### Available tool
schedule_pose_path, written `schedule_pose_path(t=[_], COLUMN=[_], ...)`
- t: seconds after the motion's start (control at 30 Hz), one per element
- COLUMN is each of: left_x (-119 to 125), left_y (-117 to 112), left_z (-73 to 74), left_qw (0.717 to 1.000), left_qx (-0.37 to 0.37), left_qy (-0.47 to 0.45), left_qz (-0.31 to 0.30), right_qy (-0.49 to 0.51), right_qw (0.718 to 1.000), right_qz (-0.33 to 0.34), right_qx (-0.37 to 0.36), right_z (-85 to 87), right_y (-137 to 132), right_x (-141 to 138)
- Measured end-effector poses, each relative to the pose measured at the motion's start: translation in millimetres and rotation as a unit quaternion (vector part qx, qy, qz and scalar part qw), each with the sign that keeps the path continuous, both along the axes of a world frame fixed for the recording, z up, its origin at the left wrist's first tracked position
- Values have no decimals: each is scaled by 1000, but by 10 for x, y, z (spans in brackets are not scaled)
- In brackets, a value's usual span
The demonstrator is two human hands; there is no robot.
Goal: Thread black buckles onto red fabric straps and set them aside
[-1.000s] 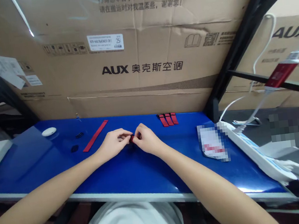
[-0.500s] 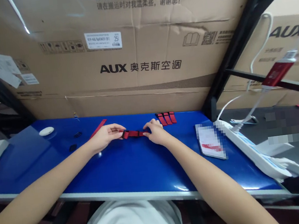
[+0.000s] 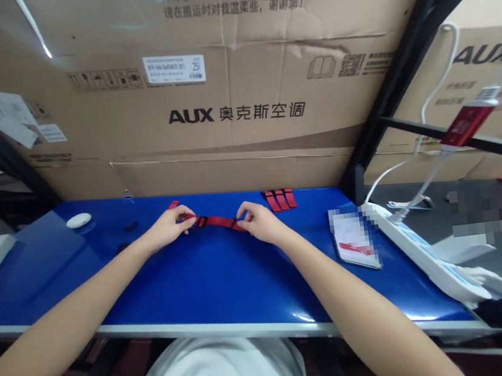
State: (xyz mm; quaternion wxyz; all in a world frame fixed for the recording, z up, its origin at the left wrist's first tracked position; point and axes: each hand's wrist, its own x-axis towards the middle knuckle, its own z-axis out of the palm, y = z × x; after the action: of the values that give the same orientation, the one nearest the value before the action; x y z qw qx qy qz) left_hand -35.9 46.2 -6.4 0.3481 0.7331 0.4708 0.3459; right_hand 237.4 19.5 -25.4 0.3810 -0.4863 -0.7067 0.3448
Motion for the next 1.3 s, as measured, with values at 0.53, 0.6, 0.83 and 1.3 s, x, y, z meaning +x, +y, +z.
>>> schedule_pose_path(t=[0.53, 0.6, 0.83, 1.3], left_x=[373, 376, 396, 371], left_y=[-384, -377, -418, -475], left_z=[15, -4, -15, 71], left_qw=[946, 949, 952, 958], left_qx=[-146, -131, -137, -180], left_qy=[-270, -268, -257, -173], left_qz=[-105, -105, -92, -140], right_qy=[221, 233, 173, 92], right_qw=[973, 971, 984, 984], right_qz=[52, 41, 27, 147], right_qx=[-33, -21, 20, -47], right_z=[102, 96, 132, 249], right_y=[-192, -199, -272, -285], right_x=[-304, -329, -369, -227])
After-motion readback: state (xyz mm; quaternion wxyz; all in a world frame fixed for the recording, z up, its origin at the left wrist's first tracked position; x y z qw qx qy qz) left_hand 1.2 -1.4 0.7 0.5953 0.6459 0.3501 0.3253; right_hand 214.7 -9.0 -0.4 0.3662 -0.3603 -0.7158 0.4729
